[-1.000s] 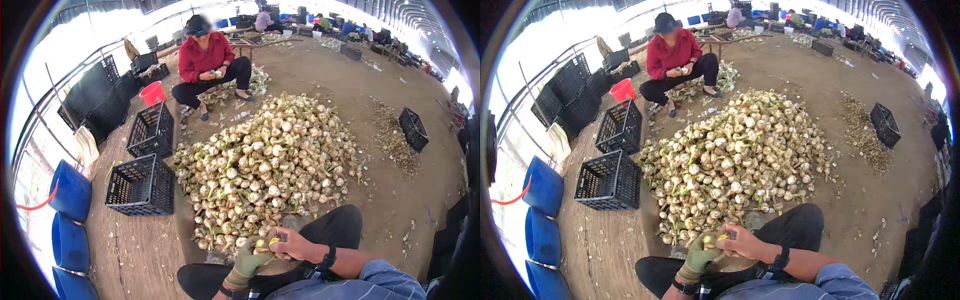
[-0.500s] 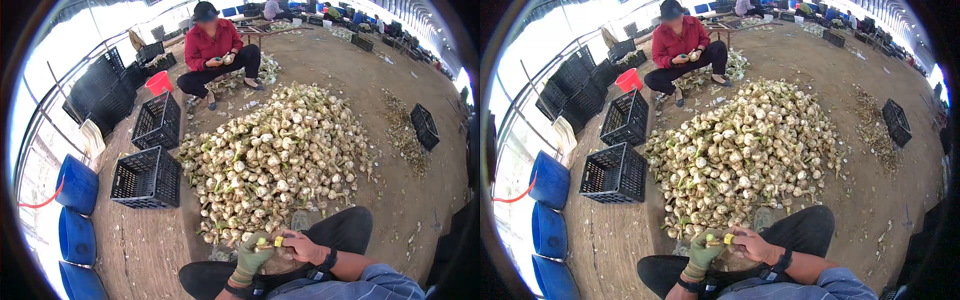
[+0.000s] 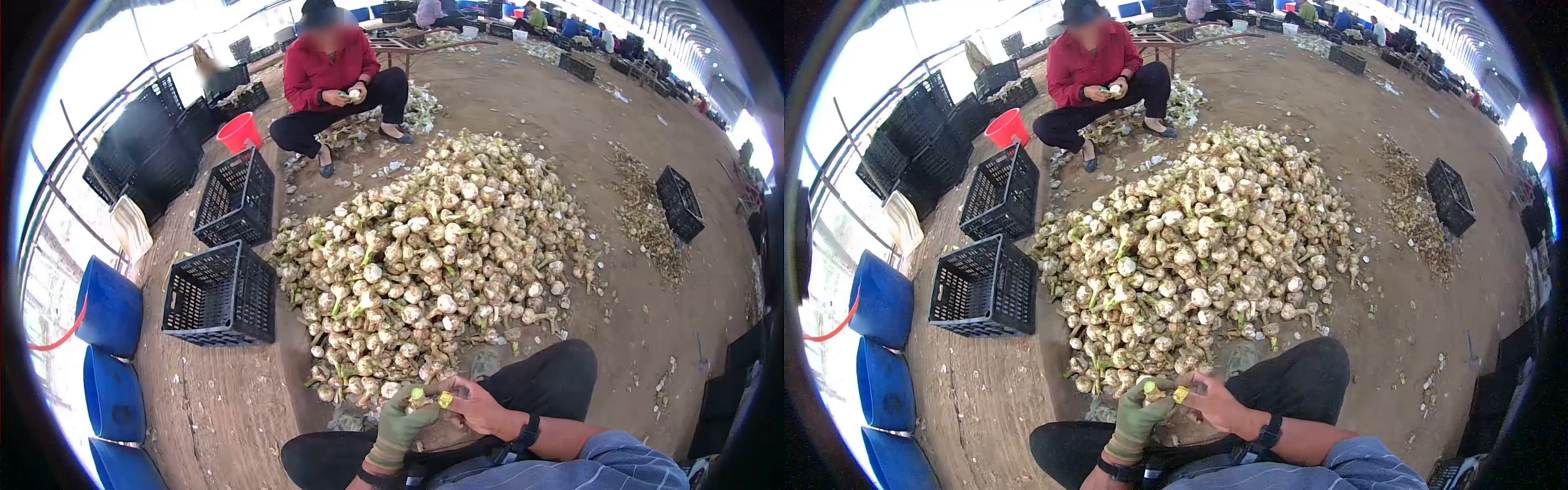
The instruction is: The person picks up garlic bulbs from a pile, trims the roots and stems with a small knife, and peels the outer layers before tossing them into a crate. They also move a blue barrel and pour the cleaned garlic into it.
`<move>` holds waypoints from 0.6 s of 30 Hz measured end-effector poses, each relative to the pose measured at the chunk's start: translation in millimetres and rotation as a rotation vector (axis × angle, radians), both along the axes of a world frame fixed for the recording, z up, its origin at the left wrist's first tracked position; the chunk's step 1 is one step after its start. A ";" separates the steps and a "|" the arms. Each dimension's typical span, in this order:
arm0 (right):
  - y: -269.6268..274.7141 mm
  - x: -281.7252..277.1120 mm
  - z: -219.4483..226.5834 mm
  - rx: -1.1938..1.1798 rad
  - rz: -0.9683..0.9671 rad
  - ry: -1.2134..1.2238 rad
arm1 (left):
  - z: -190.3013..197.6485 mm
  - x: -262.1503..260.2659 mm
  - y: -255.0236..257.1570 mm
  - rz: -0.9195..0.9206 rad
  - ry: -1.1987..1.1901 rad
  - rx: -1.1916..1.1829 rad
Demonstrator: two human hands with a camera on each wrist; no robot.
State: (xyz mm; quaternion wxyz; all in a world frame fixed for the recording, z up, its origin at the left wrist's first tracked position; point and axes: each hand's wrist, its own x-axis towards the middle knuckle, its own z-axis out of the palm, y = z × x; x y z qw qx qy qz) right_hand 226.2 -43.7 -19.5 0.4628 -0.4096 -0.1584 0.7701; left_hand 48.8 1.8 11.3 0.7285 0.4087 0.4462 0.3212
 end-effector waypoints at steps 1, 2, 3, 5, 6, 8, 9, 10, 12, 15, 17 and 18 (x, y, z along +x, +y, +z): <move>-0.5 1.7 -1.5 -0.016 0.006 -0.004 | -1.8 1.5 -0.3 0.009 -0.015 -0.001; -0.7 4.2 -3.7 -0.031 0.014 -0.008 | -3.6 2.4 -0.3 0.020 -0.031 -0.001; -0.7 5.4 -3.6 -0.048 0.024 -0.011 | -5.6 2.9 -0.1 0.016 -0.022 0.037; -0.4 7.4 2.4 -0.088 0.038 -0.018 | -8.6 4.0 0.8 0.008 -0.005 0.115; 0.6 9.4 5.4 -0.108 0.043 -0.023 | -8.0 4.2 1.2 0.017 -0.021 0.087; -1.5 14.2 6.3 -0.075 0.036 0.082 | -5.4 3.0 -0.5 0.029 -0.053 0.023; -2.6 18.1 7.3 -0.057 0.030 0.130 | -4.1 5.0 -1.7 0.026 -0.057 0.018; -3.8 21.8 10.9 -0.034 0.041 0.063 | -1.8 7.8 -3.4 0.023 -0.062 0.013; -6.5 32.4 26.9 0.015 0.057 -0.078 | 5.1 13.5 -5.6 0.041 -0.048 0.020; -40.0 83.4 73.0 0.179 -0.358 -0.692 | 0.4 7.8 -4.6 0.087 -0.049 0.044; -77.1 122.3 72.2 0.282 -0.848 -0.925 | 12.2 10.2 -0.8 0.131 -0.080 0.023; -96.5 140.4 63.6 0.298 -1.049 -1.041 | 18.9 10.5 -0.4 0.152 -0.069 0.014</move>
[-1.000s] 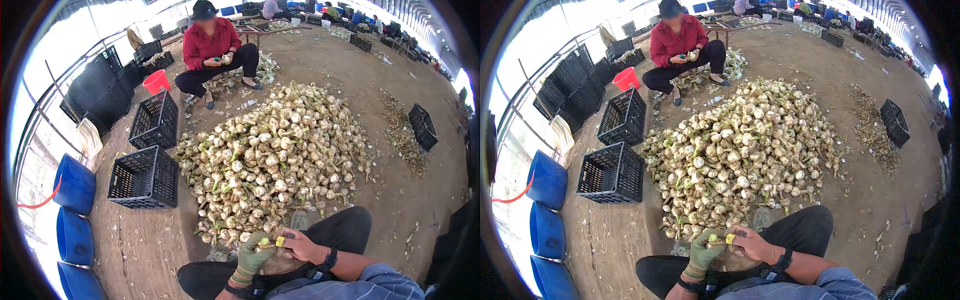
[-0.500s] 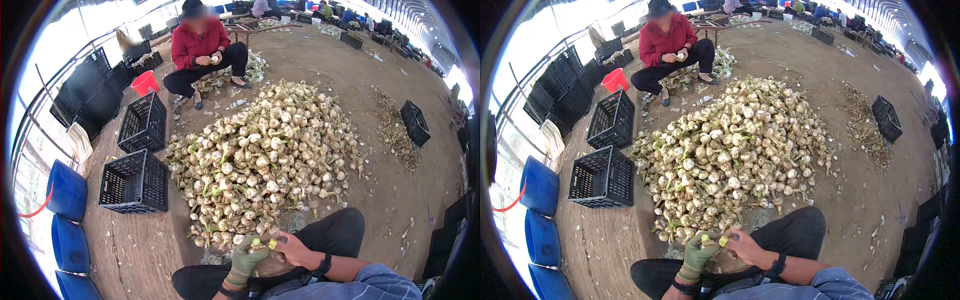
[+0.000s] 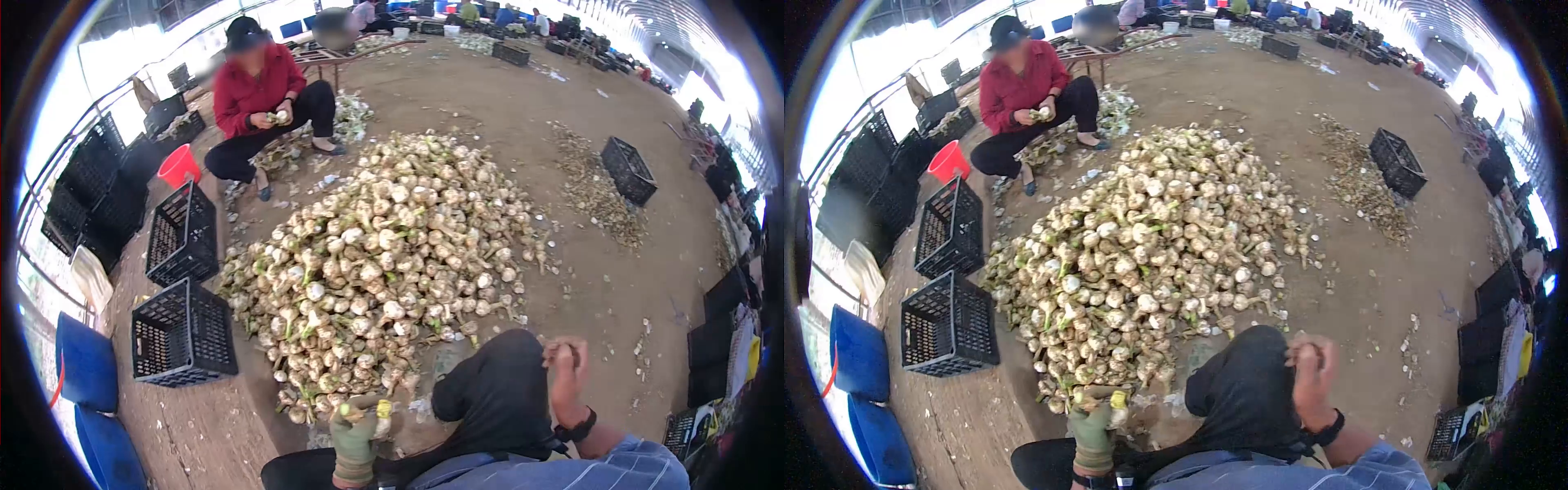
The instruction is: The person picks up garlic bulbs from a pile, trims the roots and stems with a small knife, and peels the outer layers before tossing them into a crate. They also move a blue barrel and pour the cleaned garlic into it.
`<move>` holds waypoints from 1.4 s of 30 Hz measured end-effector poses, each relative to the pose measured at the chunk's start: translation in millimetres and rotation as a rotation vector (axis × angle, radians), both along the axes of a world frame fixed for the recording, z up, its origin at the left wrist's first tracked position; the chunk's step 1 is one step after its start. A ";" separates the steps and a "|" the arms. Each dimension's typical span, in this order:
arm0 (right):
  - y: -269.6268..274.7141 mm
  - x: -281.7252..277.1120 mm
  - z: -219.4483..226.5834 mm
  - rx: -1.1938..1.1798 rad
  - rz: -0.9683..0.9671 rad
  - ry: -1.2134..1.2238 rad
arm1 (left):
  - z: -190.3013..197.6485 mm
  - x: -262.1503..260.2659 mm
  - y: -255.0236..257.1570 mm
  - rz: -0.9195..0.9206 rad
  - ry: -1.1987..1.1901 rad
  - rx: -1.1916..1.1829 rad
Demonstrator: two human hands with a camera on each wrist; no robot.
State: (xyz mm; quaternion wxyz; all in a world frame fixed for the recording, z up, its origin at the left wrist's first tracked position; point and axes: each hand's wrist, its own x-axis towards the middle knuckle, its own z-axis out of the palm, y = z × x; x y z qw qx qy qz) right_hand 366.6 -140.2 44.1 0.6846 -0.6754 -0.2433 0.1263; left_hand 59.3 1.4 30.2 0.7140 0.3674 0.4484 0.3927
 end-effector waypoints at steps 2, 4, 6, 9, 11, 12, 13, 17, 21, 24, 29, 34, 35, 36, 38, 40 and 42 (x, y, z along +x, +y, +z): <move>-54.6 23.9 -36.2 -0.390 -0.003 -0.135 | -7.0 -0.3 -1.4 0.018 0.036 0.043; -165.2 49.3 -156.9 -0.673 0.286 0.312 | -22.0 1.3 -3.4 0.033 0.036 0.021; -164.5 21.5 -143.2 -0.600 0.240 0.449 | -16.0 6.0 -2.9 -0.025 0.042 0.058; -160.6 17.0 -135.1 -0.513 0.354 0.524 | -22.9 11.2 -6.3 -0.001 -0.037 0.020; -159.6 27.9 -151.4 -0.555 0.355 0.717 | -19.7 11.1 -4.5 -0.037 -0.009 0.004; -153.0 31.3 -148.6 -0.580 0.363 0.809 | -16.5 11.8 -3.8 -0.045 0.001 -0.005; -150.0 33.4 -143.3 -0.683 0.349 0.730 | -10.5 14.9 -6.6 -0.016 -0.069 -0.043; -154.4 23.8 -147.8 -0.869 0.206 0.356 | -8.3 13.2 -7.5 -0.035 -0.064 -0.040; -162.3 27.5 -148.8 -0.990 0.143 0.077 | 2.1 13.0 -15.2 -0.013 -0.216 -0.131; -124.9 39.3 -108.4 -0.463 -0.088 -0.213 | -5.7 10.5 -15.2 -0.036 -0.253 -0.126; -12.8 -18.3 35.7 -0.295 0.495 -0.049 | -14.4 10.0 -17.6 -0.213 -0.122 0.006; 63.6 -99.5 -5.5 -0.392 1.096 0.416 | -15.5 8.4 -19.3 -0.184 -0.006 0.130; 70.4 -110.2 -12.7 -0.374 1.105 0.478 | -13.4 8.7 -23.6 -0.118 -0.106 0.044; 76.0 -117.6 -22.1 -0.355 1.111 0.540 | -15.6 3.6 -22.3 -0.138 -0.065 0.089; 80.9 -122.5 -28.8 -0.328 1.143 0.677 | -19.9 -7.7 -18.4 -0.179 0.016 0.177; 85.4 -124.3 -35.7 -0.301 1.156 0.755 | -23.5 -13.3 -14.4 -0.210 0.054 0.310; 85.4 -126.9 -43.8 -0.278 1.153 0.784 | -28.9 -16.9 -11.6 -0.231 0.104 0.435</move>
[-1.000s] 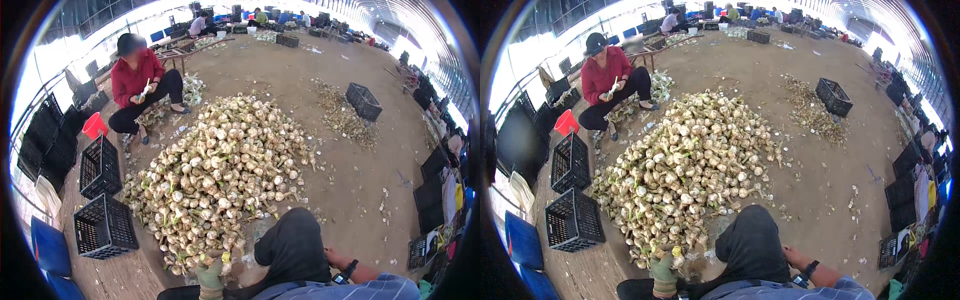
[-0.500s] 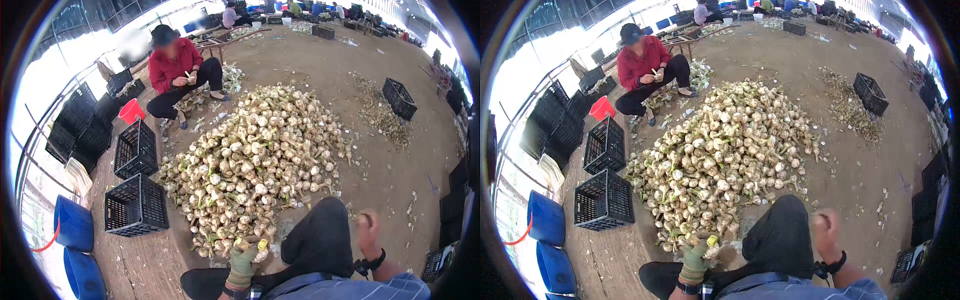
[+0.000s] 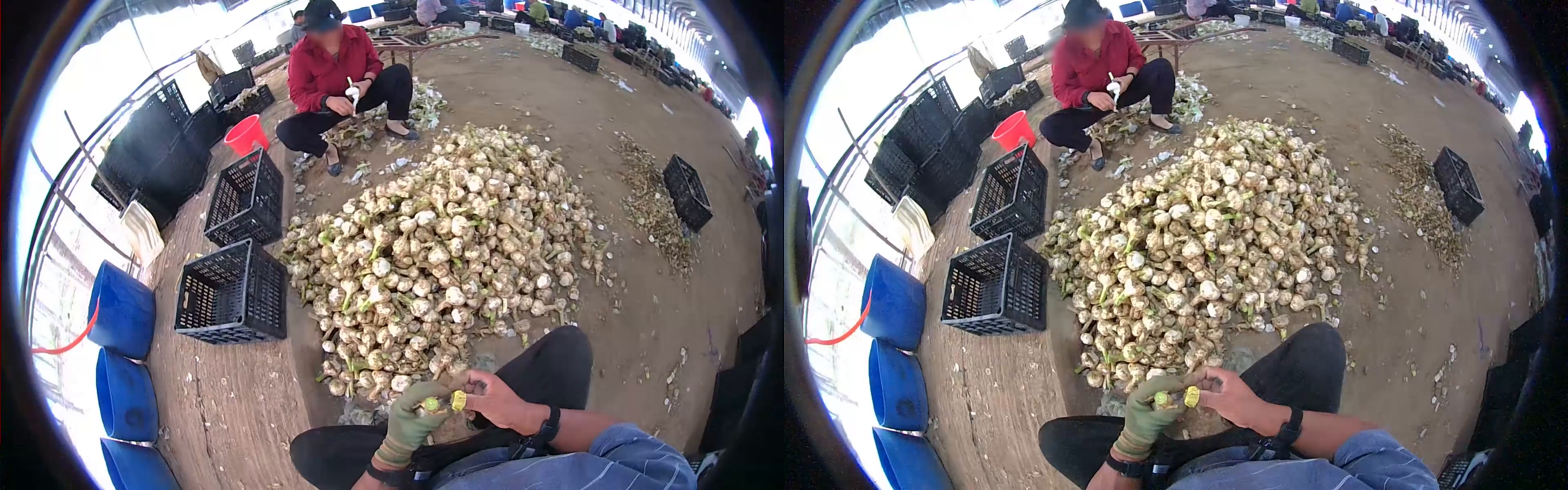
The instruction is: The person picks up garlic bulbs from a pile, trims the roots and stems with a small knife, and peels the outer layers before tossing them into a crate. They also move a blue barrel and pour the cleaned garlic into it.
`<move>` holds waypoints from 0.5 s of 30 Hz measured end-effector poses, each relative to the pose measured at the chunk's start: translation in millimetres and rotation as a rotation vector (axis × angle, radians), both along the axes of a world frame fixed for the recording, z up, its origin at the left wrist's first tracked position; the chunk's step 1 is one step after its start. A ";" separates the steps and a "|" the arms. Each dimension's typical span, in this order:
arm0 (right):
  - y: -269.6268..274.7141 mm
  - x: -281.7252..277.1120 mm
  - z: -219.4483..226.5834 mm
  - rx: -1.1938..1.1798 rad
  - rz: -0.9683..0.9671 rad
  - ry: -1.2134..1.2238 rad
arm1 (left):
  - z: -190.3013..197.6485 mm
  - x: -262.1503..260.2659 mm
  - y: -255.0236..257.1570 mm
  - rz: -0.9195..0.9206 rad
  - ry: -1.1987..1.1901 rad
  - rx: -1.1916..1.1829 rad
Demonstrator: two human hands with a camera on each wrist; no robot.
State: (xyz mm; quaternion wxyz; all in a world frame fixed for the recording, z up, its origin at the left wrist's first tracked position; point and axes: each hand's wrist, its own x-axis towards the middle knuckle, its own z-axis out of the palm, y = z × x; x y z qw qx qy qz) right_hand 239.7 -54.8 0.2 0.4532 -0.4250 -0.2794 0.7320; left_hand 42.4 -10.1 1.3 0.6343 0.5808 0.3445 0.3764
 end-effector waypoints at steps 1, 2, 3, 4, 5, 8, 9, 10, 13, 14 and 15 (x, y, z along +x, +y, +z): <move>1.1 -1.0 -1.4 -0.044 -0.006 0.033 | 0.3 -1.5 1.4 -0.016 0.008 -0.026; 1.5 -1.9 -2.5 -0.090 -0.014 0.067 | 1.5 -2.8 2.3 -0.034 0.016 -0.053; 2.6 -3.0 -3.4 -0.133 -0.021 0.100 | 4.1 -3.8 3.3 -0.050 0.024 -0.077; 3.9 -3.8 -4.2 -0.098 -0.037 0.092 | 5.0 -2.9 2.2 -0.025 -0.039 -0.176; 4.7 -3.7 -4.8 -0.063 -0.052 0.083 | 5.3 0.3 -0.1 0.000 -0.103 -0.275; 5.9 -3.4 -10.6 -0.022 -0.107 0.103 | -3.5 -5.8 1.4 0.015 -0.243 -0.549; 5.4 -2.4 -14.1 -0.021 -0.126 0.113 | -2.9 -7.1 3.8 0.008 -0.286 -0.639; 3.8 -2.1 -19.2 -0.004 -0.126 0.068 | -1.9 -7.0 6.2 -0.005 -0.265 -0.567; 4.1 -2.8 -24.2 0.033 -0.112 -0.057 | 7.6 -3.4 6.6 -0.013 -0.274 -0.539; 4.6 -3.6 -21.6 0.032 -0.101 -0.092 | 4.8 -2.7 6.0 -0.029 -0.233 -0.471; 5.6 -4.9 -20.2 0.032 -0.091 -0.125 | 0.0 -2.6 6.8 -0.046 -0.190 -0.402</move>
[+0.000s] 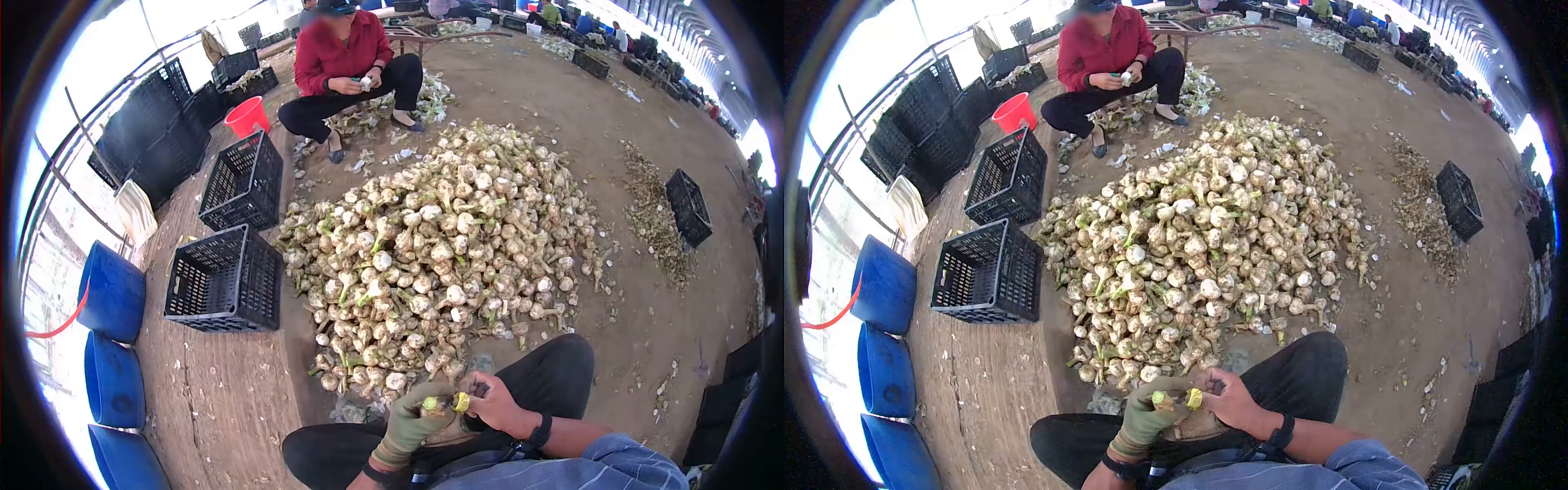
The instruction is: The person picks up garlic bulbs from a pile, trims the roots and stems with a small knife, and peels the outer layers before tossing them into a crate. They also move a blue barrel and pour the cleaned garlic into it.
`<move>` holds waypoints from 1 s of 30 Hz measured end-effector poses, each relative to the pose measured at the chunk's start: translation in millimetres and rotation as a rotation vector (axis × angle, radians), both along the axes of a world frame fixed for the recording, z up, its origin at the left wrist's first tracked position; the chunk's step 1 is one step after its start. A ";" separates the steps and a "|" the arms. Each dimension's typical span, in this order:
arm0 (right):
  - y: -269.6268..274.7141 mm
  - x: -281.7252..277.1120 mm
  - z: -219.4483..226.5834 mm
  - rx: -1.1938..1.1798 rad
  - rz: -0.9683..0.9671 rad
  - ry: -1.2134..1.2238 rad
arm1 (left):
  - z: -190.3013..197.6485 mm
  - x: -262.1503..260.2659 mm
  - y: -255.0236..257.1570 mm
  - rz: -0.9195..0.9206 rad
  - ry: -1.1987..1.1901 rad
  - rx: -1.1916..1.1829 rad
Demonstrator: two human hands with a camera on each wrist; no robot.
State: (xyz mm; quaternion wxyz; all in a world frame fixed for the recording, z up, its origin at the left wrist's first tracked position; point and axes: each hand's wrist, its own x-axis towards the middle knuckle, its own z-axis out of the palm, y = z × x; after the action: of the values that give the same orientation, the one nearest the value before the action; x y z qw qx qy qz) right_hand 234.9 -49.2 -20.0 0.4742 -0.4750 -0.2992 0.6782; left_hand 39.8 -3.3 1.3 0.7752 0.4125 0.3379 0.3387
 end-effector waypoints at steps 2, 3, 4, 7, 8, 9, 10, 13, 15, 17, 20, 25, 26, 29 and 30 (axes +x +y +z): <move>-0.9 -1.0 -4.4 -0.005 0.014 -0.101 | -7.2 0.1 -0.4 -0.004 0.076 0.122; -0.8 -2.0 -2.8 -0.009 0.019 -0.153 | -7.4 1.1 -1.0 -0.006 0.089 0.137; -0.5 -3.1 0.7 -0.037 0.007 -0.119 | -6.8 3.1 -0.2 -0.009 0.099 0.152; 0.3 -4.7 6.7 -0.058 -0.031 -0.041 | -0.2 6.1 5.1 -0.069 0.206 0.221; -1.3 -5.2 -1.6 -0.027 -0.041 -0.030 | 2.0 6.0 6.7 -0.097 0.254 0.246; -2.6 -5.8 -4.5 0.004 -0.052 -0.017 | 3.1 6.1 8.0 -0.110 0.238 0.238; -4.4 -6.2 -5.4 0.000 -0.042 -0.015 | 4.1 6.4 9.3 -0.124 0.222 0.231; -6.7 -8.5 -5.0 -0.021 -0.007 -0.023 | 6.3 7.0 8.9 -0.158 0.193 0.188; -7.9 -8.8 -10.4 -0.051 0.025 -0.049 | 9.7 8.3 9.0 -0.174 0.202 0.158; -9.9 -12.1 -30.6 0.039 0.013 -0.048 | 13.6 10.2 8.8 -0.189 0.231 0.131; -5.5 -3.0 -16.2 0.286 0.039 -0.312 | 11.8 10.2 3.8 -0.195 0.192 -0.015; -2.4 5.2 -1.9 0.286 0.194 -0.158 | 9.3 16.7 3.0 -0.206 0.180 0.066; -8.3 -4.6 -16.8 0.192 0.150 0.065 | 9.6 17.8 2.9 -0.196 0.126 0.069; -17.9 -11.9 -17.8 -0.051 0.098 0.495 | -2.8 16.3 5.7 -0.211 0.140 0.190; -18.8 -11.4 -15.3 -0.125 0.097 0.596 | -4.3 16.1 5.6 -0.215 0.161 0.215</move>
State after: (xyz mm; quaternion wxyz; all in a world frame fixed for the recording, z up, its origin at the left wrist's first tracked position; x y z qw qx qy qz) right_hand 223.5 -68.0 -35.3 0.4779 -0.2685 -0.1269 0.8267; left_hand 55.9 2.2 -3.0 0.7287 0.5527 0.3147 0.2541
